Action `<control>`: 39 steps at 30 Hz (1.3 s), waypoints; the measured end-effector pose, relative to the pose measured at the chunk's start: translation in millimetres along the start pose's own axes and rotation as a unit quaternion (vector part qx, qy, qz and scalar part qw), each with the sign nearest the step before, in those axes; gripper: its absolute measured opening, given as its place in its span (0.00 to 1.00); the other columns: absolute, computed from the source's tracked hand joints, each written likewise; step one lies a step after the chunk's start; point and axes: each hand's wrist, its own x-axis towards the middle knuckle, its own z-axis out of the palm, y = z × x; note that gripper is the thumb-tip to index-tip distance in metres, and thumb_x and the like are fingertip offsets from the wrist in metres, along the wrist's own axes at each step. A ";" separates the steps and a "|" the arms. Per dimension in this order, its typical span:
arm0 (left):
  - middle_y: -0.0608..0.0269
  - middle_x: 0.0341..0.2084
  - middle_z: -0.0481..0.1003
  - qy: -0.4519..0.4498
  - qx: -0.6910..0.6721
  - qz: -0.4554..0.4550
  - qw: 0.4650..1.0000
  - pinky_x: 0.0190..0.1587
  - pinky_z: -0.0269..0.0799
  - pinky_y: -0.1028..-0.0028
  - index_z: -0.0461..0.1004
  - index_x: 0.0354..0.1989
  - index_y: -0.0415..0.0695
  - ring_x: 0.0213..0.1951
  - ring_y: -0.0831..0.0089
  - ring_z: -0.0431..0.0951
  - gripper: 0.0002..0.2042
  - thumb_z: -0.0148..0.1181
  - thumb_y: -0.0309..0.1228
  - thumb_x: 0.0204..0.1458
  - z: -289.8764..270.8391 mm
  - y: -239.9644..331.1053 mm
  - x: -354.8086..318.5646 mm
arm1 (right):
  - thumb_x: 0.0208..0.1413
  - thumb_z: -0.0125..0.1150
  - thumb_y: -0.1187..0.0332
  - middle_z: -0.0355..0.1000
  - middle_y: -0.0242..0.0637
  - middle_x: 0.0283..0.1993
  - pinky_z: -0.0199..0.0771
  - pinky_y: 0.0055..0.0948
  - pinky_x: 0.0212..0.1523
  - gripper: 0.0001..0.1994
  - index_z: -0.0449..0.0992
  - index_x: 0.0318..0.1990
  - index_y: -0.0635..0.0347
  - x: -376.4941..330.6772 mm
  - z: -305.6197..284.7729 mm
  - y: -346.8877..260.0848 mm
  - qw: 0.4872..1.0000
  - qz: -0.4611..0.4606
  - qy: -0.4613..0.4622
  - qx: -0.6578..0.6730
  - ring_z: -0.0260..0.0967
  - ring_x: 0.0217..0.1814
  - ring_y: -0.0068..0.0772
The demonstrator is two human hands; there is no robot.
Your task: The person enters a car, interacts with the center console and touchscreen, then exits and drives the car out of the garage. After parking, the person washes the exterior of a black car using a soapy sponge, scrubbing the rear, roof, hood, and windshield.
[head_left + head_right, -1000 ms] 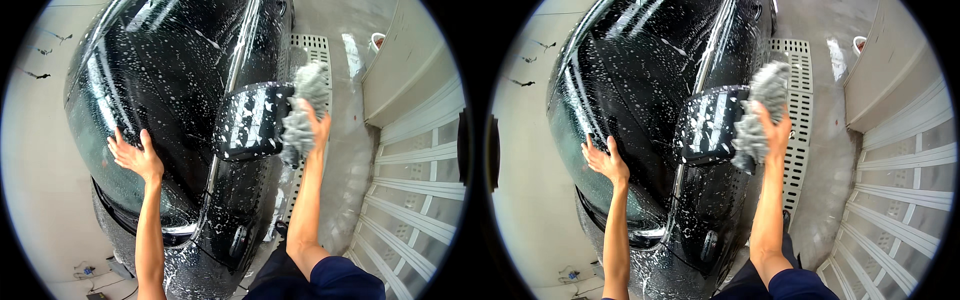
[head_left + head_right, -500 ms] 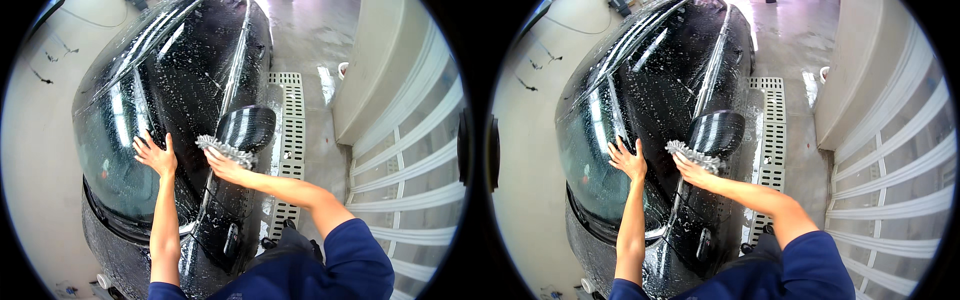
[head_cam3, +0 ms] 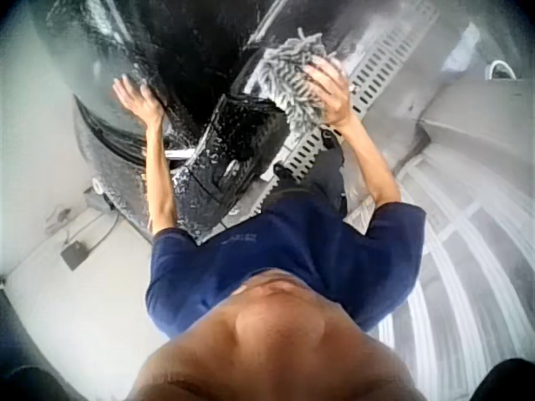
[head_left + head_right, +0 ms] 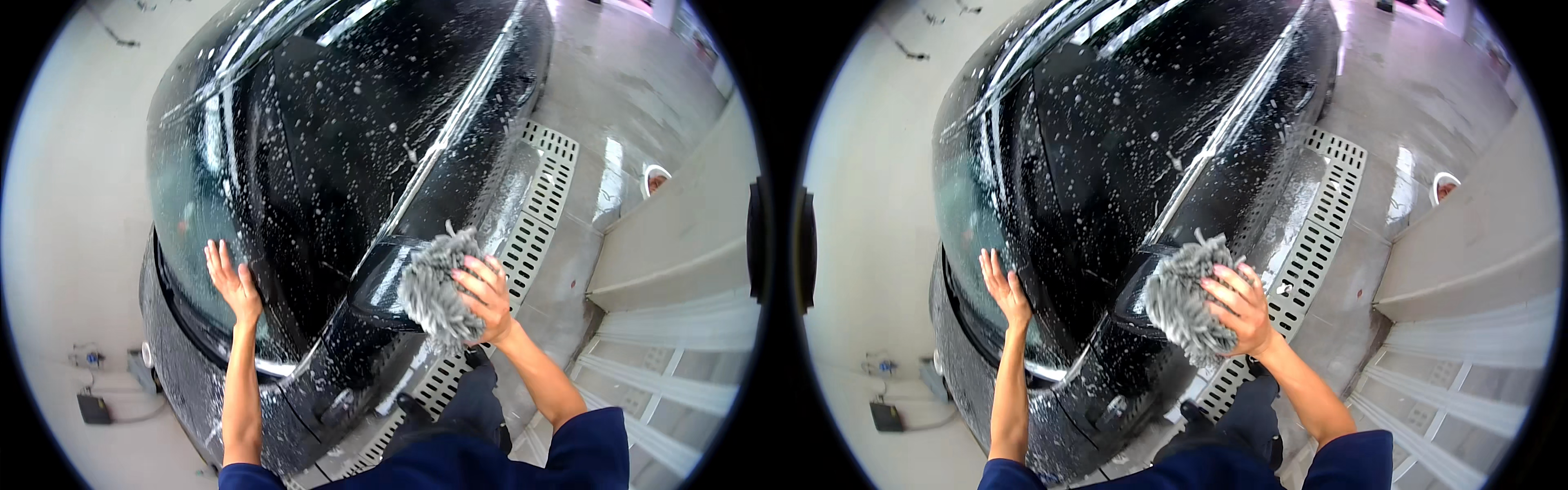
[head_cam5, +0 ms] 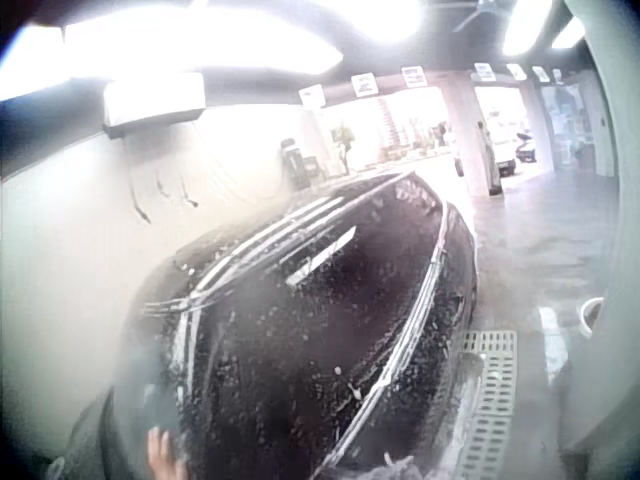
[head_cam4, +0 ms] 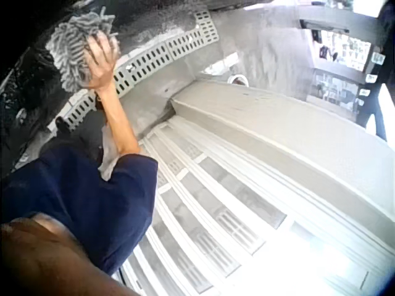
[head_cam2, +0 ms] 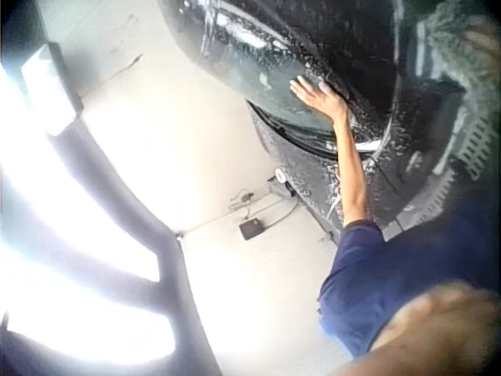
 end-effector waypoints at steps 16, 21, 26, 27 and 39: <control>0.58 0.52 0.75 -0.011 -0.194 -0.555 0.809 0.50 0.72 0.74 0.65 0.66 0.41 0.43 0.73 0.79 0.20 0.53 0.32 0.67 -160.8 99.8 -269.2 | 0.65 0.53 0.56 0.78 0.34 0.45 0.75 0.28 0.55 0.19 0.76 0.53 0.62 53.6 12.7 146.8 0.612 0.558 -0.322 0.459 0.76 0.48 0.34; 0.58 0.53 0.75 0.021 -0.097 -0.680 0.726 0.36 0.73 0.76 0.68 0.61 0.40 0.37 0.75 0.81 0.17 0.53 0.32 0.66 -214.0 155.3 -452.7 | 0.62 0.60 0.58 0.76 0.34 0.39 0.76 0.29 0.49 0.15 0.79 0.47 0.60 141.7 12.9 87.5 0.618 0.606 -0.215 0.452 0.76 0.43 0.32; 0.51 0.52 0.77 -0.001 -0.027 -0.763 0.646 0.42 0.76 0.68 0.69 0.59 0.38 0.34 0.67 0.82 0.18 0.55 0.29 0.63 -248.3 203.0 -528.7 | 0.64 0.61 0.62 0.73 0.46 0.57 0.60 0.33 0.65 0.21 0.75 0.55 0.72 169.8 69.8 3.2 0.910 0.239 -0.260 0.216 0.68 0.60 0.37; 0.51 0.52 0.77 -0.032 -0.007 -0.769 0.639 0.42 0.77 0.68 0.68 0.59 0.38 0.34 0.66 0.83 0.18 0.55 0.29 0.63 -255.2 212.1 -536.3 | 0.64 0.61 0.63 0.70 0.51 0.62 0.58 0.35 0.68 0.21 0.74 0.56 0.73 165.1 85.4 -21.3 0.954 0.149 -0.200 0.167 0.66 0.65 0.43; 0.43 0.51 0.76 0.004 -0.033 -0.942 0.335 0.48 0.76 0.59 0.70 0.55 0.37 0.37 0.58 0.83 0.21 0.64 0.33 0.55 -384.7 301.5 -817.6 | 0.65 0.42 0.35 0.44 0.56 0.79 0.30 0.65 0.75 0.45 0.47 0.75 0.66 -164.3 316.5 -298.6 0.986 0.035 -0.137 -0.086 0.35 0.81 0.61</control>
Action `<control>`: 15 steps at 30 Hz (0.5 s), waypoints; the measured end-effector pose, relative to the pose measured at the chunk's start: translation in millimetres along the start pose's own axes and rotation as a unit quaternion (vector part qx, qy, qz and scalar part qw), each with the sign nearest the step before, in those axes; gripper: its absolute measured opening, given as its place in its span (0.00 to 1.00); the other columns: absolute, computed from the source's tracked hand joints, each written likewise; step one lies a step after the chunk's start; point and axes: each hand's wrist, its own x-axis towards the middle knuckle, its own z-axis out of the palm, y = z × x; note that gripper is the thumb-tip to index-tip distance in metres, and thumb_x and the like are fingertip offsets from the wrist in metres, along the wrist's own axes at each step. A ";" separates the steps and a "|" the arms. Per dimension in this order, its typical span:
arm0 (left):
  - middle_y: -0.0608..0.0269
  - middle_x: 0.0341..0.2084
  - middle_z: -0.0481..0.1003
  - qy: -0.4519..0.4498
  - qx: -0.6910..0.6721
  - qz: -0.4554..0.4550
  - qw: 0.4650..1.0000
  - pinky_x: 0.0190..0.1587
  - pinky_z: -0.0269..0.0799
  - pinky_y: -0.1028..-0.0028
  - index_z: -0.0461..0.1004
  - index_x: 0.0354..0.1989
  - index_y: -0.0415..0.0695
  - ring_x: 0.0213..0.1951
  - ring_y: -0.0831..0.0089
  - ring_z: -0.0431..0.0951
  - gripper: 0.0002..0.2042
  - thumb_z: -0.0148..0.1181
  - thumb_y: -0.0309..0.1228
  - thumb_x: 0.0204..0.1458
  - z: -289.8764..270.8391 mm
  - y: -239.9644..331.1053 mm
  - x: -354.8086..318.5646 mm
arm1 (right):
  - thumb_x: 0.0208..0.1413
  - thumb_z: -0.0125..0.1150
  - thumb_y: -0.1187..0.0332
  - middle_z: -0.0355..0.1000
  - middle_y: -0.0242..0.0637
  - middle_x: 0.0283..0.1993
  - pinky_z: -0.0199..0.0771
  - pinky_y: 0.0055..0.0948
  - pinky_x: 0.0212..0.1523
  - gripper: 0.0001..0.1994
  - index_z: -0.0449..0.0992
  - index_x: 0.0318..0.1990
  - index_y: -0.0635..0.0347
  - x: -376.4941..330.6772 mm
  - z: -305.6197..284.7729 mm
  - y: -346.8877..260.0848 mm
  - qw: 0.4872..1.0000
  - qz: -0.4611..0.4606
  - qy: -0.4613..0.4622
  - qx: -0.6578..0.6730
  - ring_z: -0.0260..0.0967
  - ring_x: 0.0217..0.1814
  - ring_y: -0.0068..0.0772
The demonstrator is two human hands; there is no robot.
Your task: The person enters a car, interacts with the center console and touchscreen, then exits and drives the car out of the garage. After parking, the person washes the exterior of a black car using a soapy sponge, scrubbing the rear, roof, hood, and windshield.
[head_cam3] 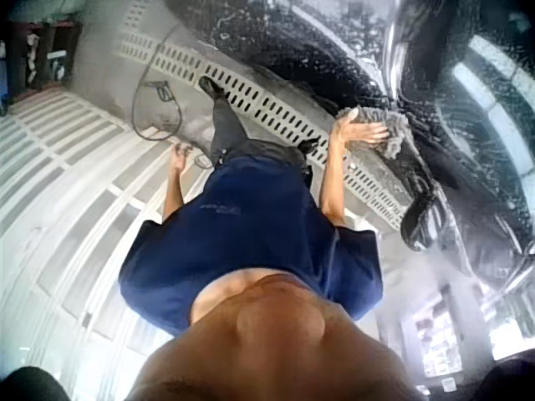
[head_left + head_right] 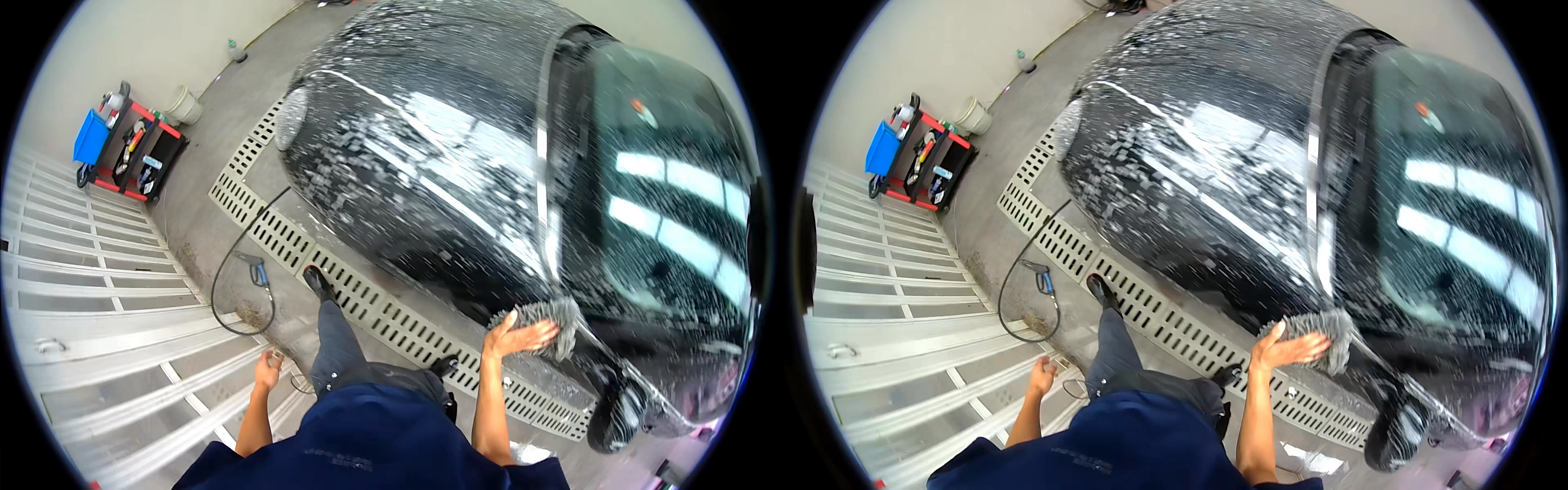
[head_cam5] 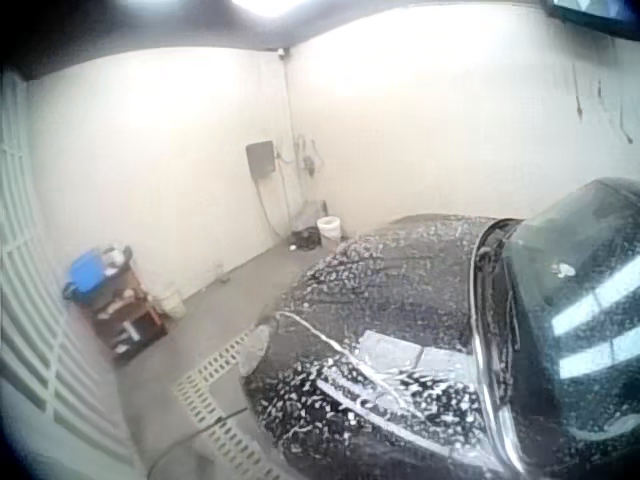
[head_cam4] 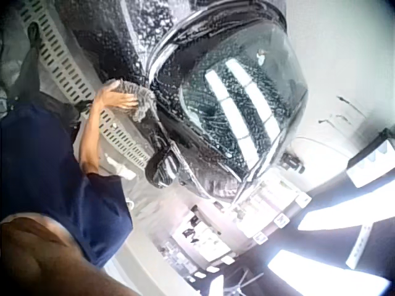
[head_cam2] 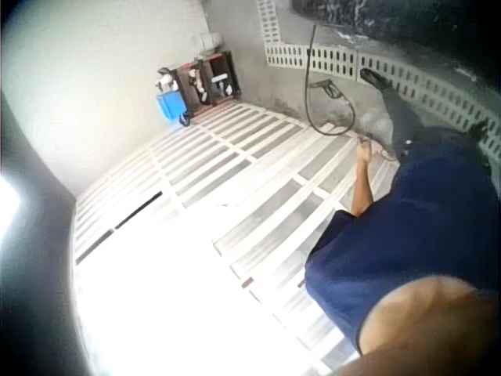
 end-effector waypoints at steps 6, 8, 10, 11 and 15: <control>0.46 0.48 0.77 -0.041 0.113 0.022 0.993 0.51 0.75 0.60 0.74 0.51 0.38 0.46 0.55 0.80 0.16 0.62 0.32 0.56 -67.9 -21.8 224.0 | 0.63 0.45 0.33 0.43 0.57 0.78 0.33 0.61 0.75 0.48 0.49 0.74 0.69 -38.8 46.9 -202.1 0.999 -0.034 -0.028 -0.011 0.36 0.81 0.58; 0.47 0.48 0.77 -0.049 0.081 0.068 0.993 0.51 0.75 0.61 0.75 0.51 0.39 0.45 0.54 0.80 0.15 0.61 0.32 0.57 -93.1 25.8 274.8 | 0.63 0.42 0.31 0.41 0.58 0.78 0.31 0.62 0.75 0.49 0.47 0.74 0.70 -57.1 59.4 -270.1 0.998 -0.031 -0.048 -0.041 0.34 0.81 0.59; 0.51 0.43 0.78 -0.030 -0.051 0.073 0.996 0.46 0.75 0.65 0.74 0.53 0.41 0.40 0.61 0.80 0.15 0.60 0.31 0.58 -115.8 74.4 321.0 | 0.66 0.38 0.34 0.42 0.61 0.78 0.30 0.64 0.74 0.46 0.47 0.72 0.73 -72.2 73.6 -360.2 0.992 -0.098 -0.085 0.009 0.34 0.81 0.59; 0.55 0.39 0.78 -0.030 -0.106 0.076 0.991 0.42 0.74 0.68 0.72 0.55 0.43 0.36 0.68 0.80 0.16 0.60 0.31 0.59 -125.6 110.0 331.1 | 0.66 0.34 0.33 0.38 0.61 0.78 0.26 0.60 0.76 0.47 0.44 0.73 0.73 -75.3 79.6 -405.1 0.979 -0.104 -0.170 0.047 0.31 0.81 0.59; 0.51 0.46 0.77 -0.057 0.025 0.189 0.980 0.50 0.73 0.63 0.71 0.57 0.43 0.43 0.56 0.80 0.18 0.59 0.31 0.60 -164.0 275.9 352.6 | 0.49 0.60 0.63 0.45 0.51 0.79 0.23 0.62 0.78 0.42 0.53 0.74 0.62 -91.9 128.4 -598.3 0.911 -0.268 -0.313 -0.012 0.33 0.83 0.54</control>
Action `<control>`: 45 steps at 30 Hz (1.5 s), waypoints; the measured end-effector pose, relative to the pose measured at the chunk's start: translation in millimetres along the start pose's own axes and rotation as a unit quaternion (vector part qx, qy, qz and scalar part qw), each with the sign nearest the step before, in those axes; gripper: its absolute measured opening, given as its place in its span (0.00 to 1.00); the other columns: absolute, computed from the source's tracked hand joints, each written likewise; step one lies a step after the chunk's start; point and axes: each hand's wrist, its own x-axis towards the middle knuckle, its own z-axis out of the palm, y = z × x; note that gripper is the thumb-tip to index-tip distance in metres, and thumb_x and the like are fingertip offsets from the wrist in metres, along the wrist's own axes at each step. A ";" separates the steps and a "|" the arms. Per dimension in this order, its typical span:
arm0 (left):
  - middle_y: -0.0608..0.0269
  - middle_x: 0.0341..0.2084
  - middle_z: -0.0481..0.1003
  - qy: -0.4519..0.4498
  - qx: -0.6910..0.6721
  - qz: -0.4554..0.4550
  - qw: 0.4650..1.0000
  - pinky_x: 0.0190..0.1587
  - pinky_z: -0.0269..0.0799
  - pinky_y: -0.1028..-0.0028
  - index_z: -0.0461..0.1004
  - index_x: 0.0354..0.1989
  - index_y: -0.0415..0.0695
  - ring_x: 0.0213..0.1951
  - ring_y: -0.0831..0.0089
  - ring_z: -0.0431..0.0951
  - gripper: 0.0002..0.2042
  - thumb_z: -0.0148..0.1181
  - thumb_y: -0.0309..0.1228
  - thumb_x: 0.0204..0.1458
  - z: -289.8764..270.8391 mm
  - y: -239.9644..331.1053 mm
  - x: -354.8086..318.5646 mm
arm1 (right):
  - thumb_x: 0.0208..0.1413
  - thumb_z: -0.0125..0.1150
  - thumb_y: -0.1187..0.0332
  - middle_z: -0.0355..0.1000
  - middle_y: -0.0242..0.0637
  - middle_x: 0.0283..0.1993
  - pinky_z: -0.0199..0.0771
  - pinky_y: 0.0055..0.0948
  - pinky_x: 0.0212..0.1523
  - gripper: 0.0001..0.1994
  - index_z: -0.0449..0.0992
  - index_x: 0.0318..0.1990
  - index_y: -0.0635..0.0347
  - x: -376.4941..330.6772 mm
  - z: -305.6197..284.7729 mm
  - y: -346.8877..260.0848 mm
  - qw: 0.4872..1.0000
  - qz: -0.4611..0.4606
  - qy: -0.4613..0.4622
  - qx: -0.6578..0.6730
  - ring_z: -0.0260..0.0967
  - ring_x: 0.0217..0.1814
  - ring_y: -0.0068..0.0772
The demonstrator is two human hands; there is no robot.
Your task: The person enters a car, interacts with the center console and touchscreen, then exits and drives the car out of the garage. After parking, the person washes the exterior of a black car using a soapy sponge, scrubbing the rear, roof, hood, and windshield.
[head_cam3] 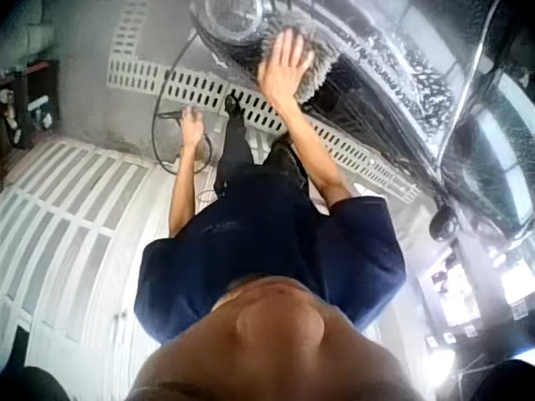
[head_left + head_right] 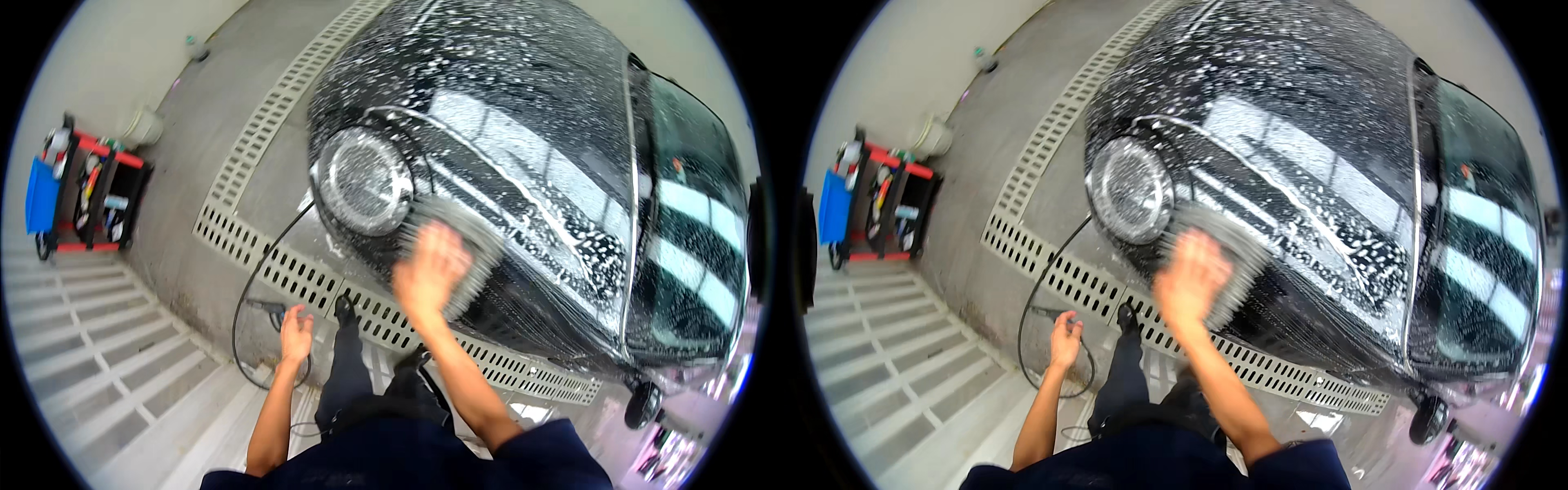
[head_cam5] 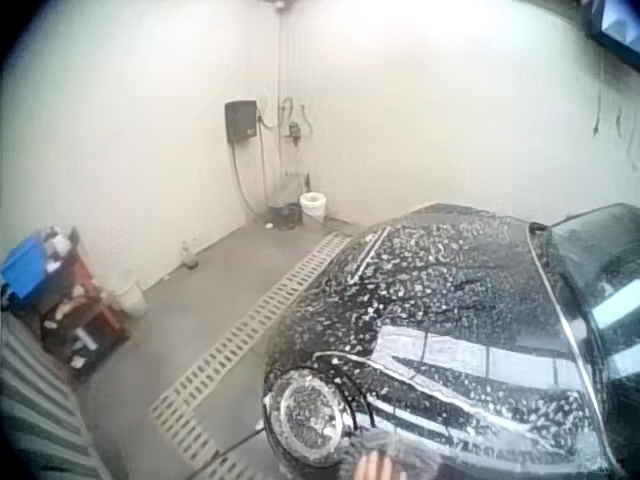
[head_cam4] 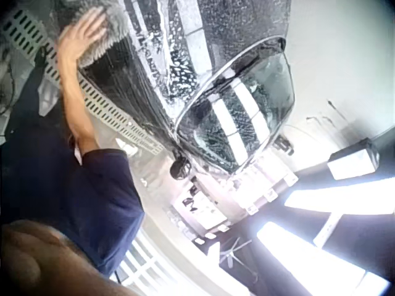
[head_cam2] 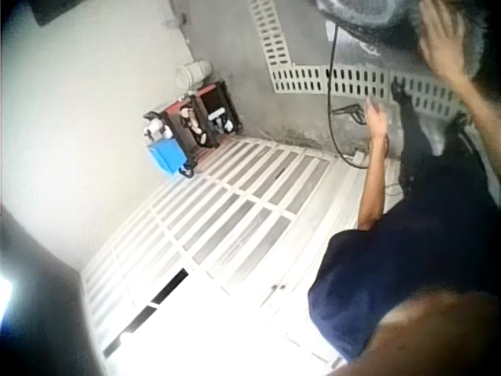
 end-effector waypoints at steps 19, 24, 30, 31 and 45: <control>0.44 0.72 0.54 0.126 0.117 0.403 0.899 0.70 0.32 0.34 0.64 0.70 0.49 0.73 0.39 0.47 0.30 0.51 0.45 0.59 72.2 289.0 141.9 | 0.58 0.56 0.44 0.28 0.50 0.82 0.30 0.71 0.73 0.48 0.44 0.77 0.62 -0.7 -56.8 430.6 0.884 0.459 0.040 -0.083 0.21 0.85 0.50; 0.39 0.70 0.54 0.110 0.105 0.413 0.898 0.70 0.33 0.33 0.65 0.68 0.45 0.72 0.36 0.48 0.30 0.49 0.47 0.60 68.8 275.9 150.2 | 0.54 0.57 0.45 0.40 0.44 0.82 0.26 0.49 0.80 0.46 0.48 0.77 0.50 264.9 -16.2 188.6 0.986 0.133 0.093 -0.027 0.30 0.84 0.47; 0.37 0.72 0.44 -0.102 0.171 0.416 0.887 0.68 0.30 0.30 0.61 0.69 0.43 0.72 0.33 0.39 0.35 0.61 0.47 0.56 36.9 285.2 157.5 | 0.60 0.50 0.60 0.50 0.46 0.79 0.29 0.65 0.77 0.34 0.57 0.72 0.65 401.8 98.6 -108.9 0.971 -0.196 -0.128 -0.043 0.41 0.82 0.46; 0.37 0.72 0.44 -0.152 0.177 0.421 0.876 0.68 0.30 0.30 0.62 0.68 0.43 0.73 0.33 0.38 0.35 0.62 0.48 0.55 25.8 288.4 169.7 | 0.60 0.49 0.62 0.52 0.48 0.77 0.28 0.70 0.76 0.30 0.64 0.69 0.65 400.4 127.4 -139.1 0.950 -0.263 -0.163 -0.033 0.42 0.81 0.46; 0.44 0.75 0.46 -0.086 0.191 0.498 0.842 0.70 0.24 0.32 0.58 0.73 0.55 0.76 0.43 0.39 0.33 0.56 0.47 0.59 39.6 470.2 428.3 | 0.62 0.61 0.51 0.47 0.55 0.78 0.45 0.45 0.77 0.39 0.55 0.73 0.66 243.7 -32.3 470.6 0.869 0.468 0.138 0.084 0.43 0.80 0.52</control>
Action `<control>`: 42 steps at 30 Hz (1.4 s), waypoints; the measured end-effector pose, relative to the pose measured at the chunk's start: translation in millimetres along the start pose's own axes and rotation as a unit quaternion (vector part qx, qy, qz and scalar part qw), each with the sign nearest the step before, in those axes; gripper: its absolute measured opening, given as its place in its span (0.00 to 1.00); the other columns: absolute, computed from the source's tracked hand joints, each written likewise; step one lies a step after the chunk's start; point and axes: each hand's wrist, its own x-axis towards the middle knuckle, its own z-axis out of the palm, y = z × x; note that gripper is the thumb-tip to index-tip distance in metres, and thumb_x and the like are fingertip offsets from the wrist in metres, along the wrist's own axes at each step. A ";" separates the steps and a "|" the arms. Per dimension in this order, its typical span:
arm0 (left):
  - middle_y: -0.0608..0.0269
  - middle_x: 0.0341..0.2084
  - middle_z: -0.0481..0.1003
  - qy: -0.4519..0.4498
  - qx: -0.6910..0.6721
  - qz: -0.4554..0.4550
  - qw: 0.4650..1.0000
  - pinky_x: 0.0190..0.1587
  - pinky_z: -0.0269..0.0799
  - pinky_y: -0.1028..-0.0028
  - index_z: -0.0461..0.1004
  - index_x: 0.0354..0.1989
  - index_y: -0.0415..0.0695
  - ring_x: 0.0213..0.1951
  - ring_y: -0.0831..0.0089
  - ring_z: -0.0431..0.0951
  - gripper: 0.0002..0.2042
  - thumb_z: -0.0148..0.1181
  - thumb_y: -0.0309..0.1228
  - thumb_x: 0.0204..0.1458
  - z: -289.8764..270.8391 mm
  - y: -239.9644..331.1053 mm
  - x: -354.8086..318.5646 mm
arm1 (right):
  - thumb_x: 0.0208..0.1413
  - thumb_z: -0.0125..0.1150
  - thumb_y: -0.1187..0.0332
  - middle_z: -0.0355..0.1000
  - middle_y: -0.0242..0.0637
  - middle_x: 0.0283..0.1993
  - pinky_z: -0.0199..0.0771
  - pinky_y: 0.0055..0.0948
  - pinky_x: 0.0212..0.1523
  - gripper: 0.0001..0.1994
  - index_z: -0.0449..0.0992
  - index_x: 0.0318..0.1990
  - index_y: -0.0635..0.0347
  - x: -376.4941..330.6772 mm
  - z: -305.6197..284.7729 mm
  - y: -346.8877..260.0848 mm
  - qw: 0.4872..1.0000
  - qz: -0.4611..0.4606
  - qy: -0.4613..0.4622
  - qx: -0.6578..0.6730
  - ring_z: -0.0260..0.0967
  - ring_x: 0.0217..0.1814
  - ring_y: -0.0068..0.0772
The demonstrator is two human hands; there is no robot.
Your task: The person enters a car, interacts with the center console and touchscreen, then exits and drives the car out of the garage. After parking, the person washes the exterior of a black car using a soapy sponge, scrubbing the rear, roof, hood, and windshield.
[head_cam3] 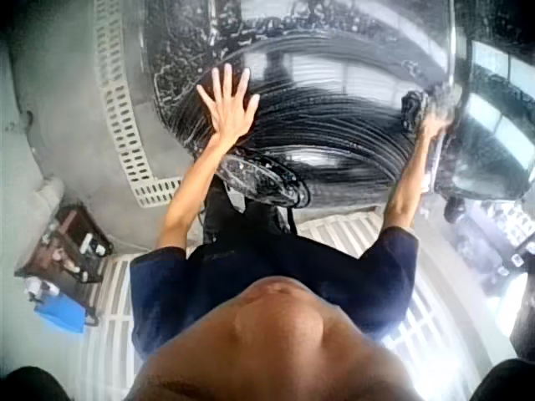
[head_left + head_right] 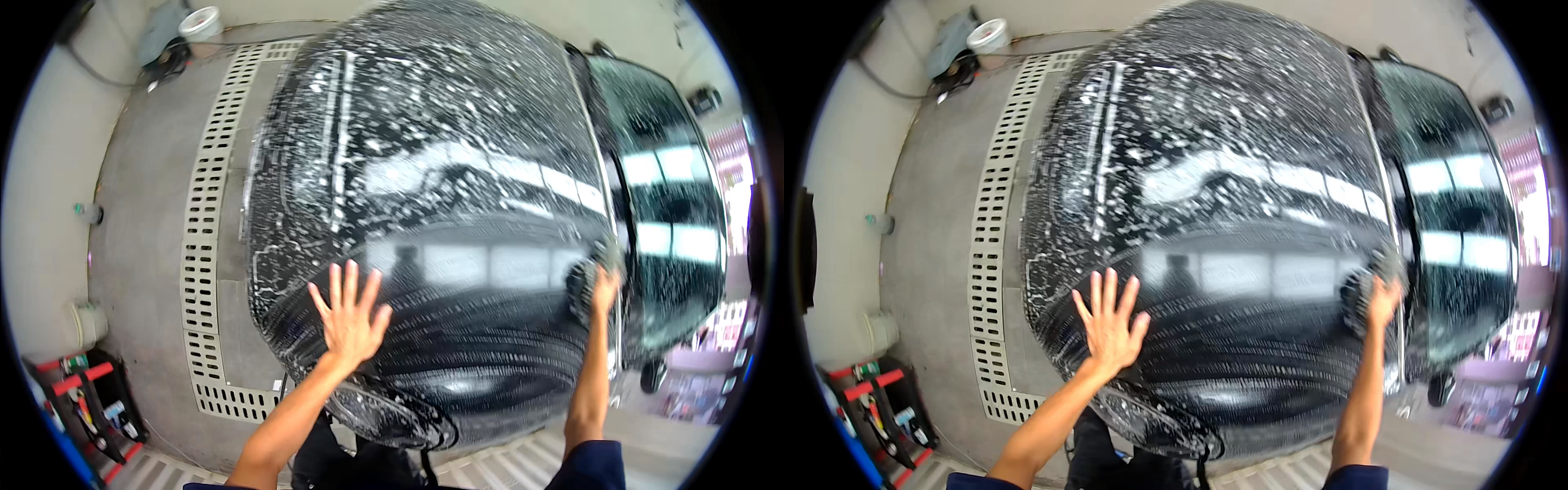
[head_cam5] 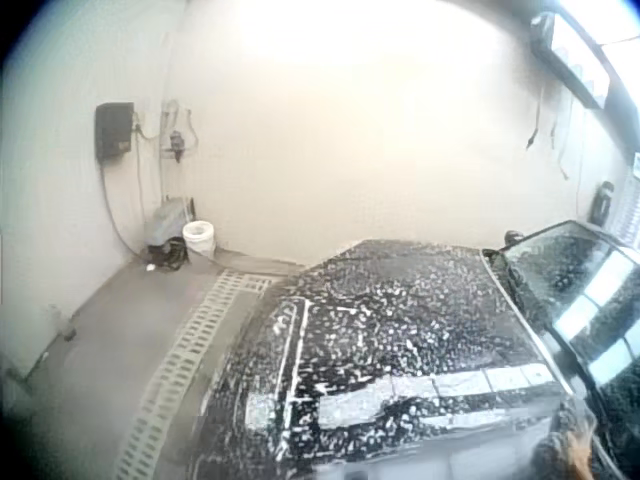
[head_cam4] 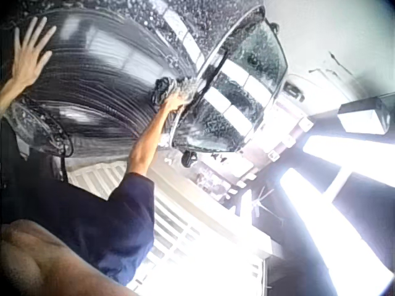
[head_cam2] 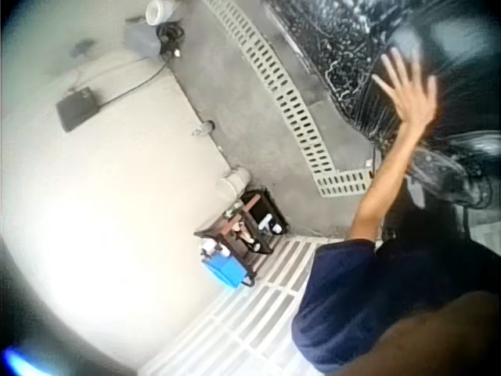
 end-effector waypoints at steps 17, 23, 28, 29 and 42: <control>0.45 0.71 0.55 -0.029 -0.027 0.013 0.999 0.69 0.26 0.30 0.68 0.65 0.47 0.73 0.40 0.47 0.31 0.55 0.51 0.55 11.9 -12.7 0.9 | 0.58 0.55 0.57 0.61 0.51 0.72 0.28 0.71 0.75 0.25 0.76 0.59 0.62 -288.0 316.6 -603.8 0.701 -0.596 -0.346 -0.183 0.48 0.80 0.50; 0.46 0.73 0.54 0.045 0.015 0.024 0.999 0.71 0.31 0.37 0.65 0.68 0.48 0.74 0.42 0.48 0.30 0.53 0.48 0.59 -1.1 -4.9 -1.4 | 0.58 0.56 0.63 0.71 0.51 0.63 0.41 0.64 0.74 0.17 0.84 0.48 0.61 -138.5 287.4 -607.4 0.815 -0.545 -0.168 -0.105 0.53 0.76 0.56; 0.47 0.74 0.52 0.047 0.048 0.017 0.998 0.73 0.31 0.41 0.61 0.71 0.46 0.75 0.45 0.46 0.31 0.39 0.54 0.66 4.0 4.1 -5.1 | 0.52 0.58 0.67 0.74 0.45 0.56 0.63 0.52 0.65 0.15 0.82 0.42 0.66 45.0 205.3 -492.5 0.920 -0.364 -0.038 -0.138 0.57 0.71 0.50; 0.48 0.74 0.51 0.041 0.044 0.015 0.998 0.73 0.31 0.42 0.61 0.71 0.46 0.75 0.46 0.46 0.32 0.38 0.54 0.66 4.8 4.3 -4.6 | 0.57 0.56 0.63 0.72 0.45 0.60 0.62 0.55 0.64 0.19 0.80 0.52 0.64 79.6 182.4 -457.6 0.929 -0.304 -0.048 -0.205 0.59 0.69 0.50; 0.50 0.75 0.50 0.060 0.068 0.019 0.996 0.72 0.30 0.42 0.57 0.73 0.45 0.76 0.48 0.44 0.31 0.34 0.51 0.68 -1.3 2.7 -6.9 | 0.53 0.57 0.75 0.61 0.52 0.72 0.48 0.42 0.77 0.25 0.71 0.62 0.69 -200.8 -100.9 48.2 0.969 0.101 0.121 -0.192 0.51 0.78 0.52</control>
